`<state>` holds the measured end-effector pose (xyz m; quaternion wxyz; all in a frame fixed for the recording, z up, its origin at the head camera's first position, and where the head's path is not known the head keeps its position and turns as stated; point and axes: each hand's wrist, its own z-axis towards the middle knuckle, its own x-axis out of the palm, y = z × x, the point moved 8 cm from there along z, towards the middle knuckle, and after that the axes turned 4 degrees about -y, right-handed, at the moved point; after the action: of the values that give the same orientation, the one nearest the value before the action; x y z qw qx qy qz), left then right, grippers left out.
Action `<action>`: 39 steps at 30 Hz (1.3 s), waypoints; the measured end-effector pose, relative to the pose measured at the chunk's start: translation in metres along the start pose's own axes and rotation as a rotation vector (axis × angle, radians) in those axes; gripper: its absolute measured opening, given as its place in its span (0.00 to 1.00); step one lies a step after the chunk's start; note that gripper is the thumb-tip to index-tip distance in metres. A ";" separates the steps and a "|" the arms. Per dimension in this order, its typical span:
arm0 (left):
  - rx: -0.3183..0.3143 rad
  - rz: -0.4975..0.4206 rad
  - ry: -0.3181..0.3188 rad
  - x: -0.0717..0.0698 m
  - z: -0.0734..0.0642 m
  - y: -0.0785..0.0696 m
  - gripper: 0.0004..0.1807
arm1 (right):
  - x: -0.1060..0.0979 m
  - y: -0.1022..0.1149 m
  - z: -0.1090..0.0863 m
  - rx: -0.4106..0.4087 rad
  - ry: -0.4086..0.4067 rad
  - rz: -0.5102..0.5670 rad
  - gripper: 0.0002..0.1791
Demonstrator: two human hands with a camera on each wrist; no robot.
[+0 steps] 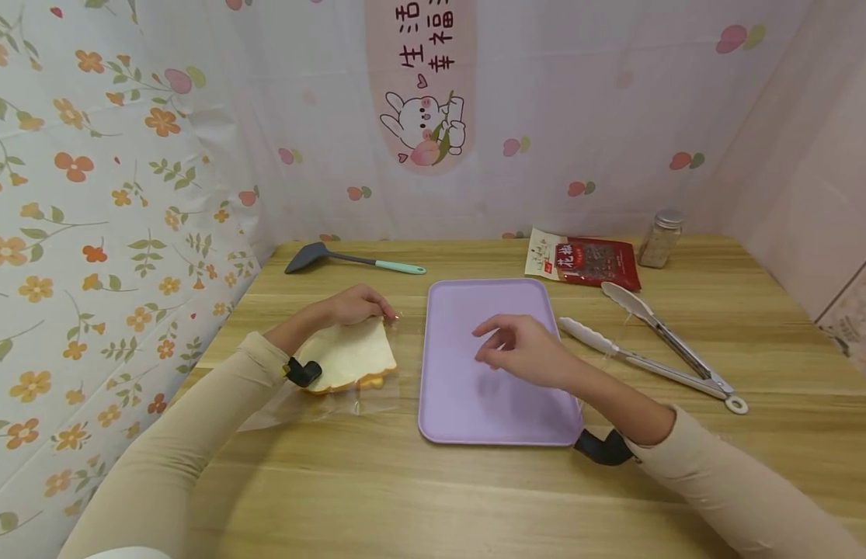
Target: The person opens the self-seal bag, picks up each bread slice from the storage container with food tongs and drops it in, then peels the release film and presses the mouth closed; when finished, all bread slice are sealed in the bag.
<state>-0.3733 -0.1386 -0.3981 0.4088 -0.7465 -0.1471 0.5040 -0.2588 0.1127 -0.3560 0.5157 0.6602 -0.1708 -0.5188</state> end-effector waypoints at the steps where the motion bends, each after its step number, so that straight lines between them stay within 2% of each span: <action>1: 0.001 0.001 0.003 0.000 0.000 0.000 0.15 | 0.012 0.000 0.000 0.030 0.053 0.035 0.19; 4: -0.008 0.003 0.014 0.000 -0.001 0.000 0.15 | 0.048 0.000 0.000 0.110 0.184 0.135 0.23; 6: -0.020 -0.005 0.021 0.001 -0.002 0.001 0.15 | 0.069 0.001 0.000 0.153 0.233 0.198 0.25; 11: -0.043 0.003 0.044 0.003 -0.002 0.003 0.16 | 0.108 -0.001 0.000 0.274 0.293 0.325 0.29; 16: -0.055 0.003 0.057 0.004 -0.002 0.004 0.18 | 0.132 -0.003 0.002 0.387 0.327 0.436 0.35; 19: -0.050 -0.001 0.044 0.001 -0.004 0.002 0.18 | 0.143 -0.003 0.002 0.429 0.348 0.497 0.37; 24: -0.034 0.012 0.015 -0.002 -0.005 0.002 0.17 | 0.157 0.000 0.001 0.459 0.382 0.598 0.34; 31: -0.021 0.012 -0.015 -0.005 -0.009 0.002 0.17 | 0.167 0.001 0.003 0.453 0.323 0.729 0.28; 35: -0.024 -0.004 -0.042 -0.011 -0.012 0.004 0.17 | 0.164 0.001 0.006 0.427 0.265 0.687 0.21; 39: -0.034 -0.036 -0.067 -0.018 -0.014 0.011 0.17 | 0.154 0.002 0.011 0.348 0.194 0.575 0.15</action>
<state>-0.3715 -0.1636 -0.3929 0.3999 -0.7332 -0.1826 0.5187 -0.2057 -0.0108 -0.4312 0.5343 0.7092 -0.3858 -0.2504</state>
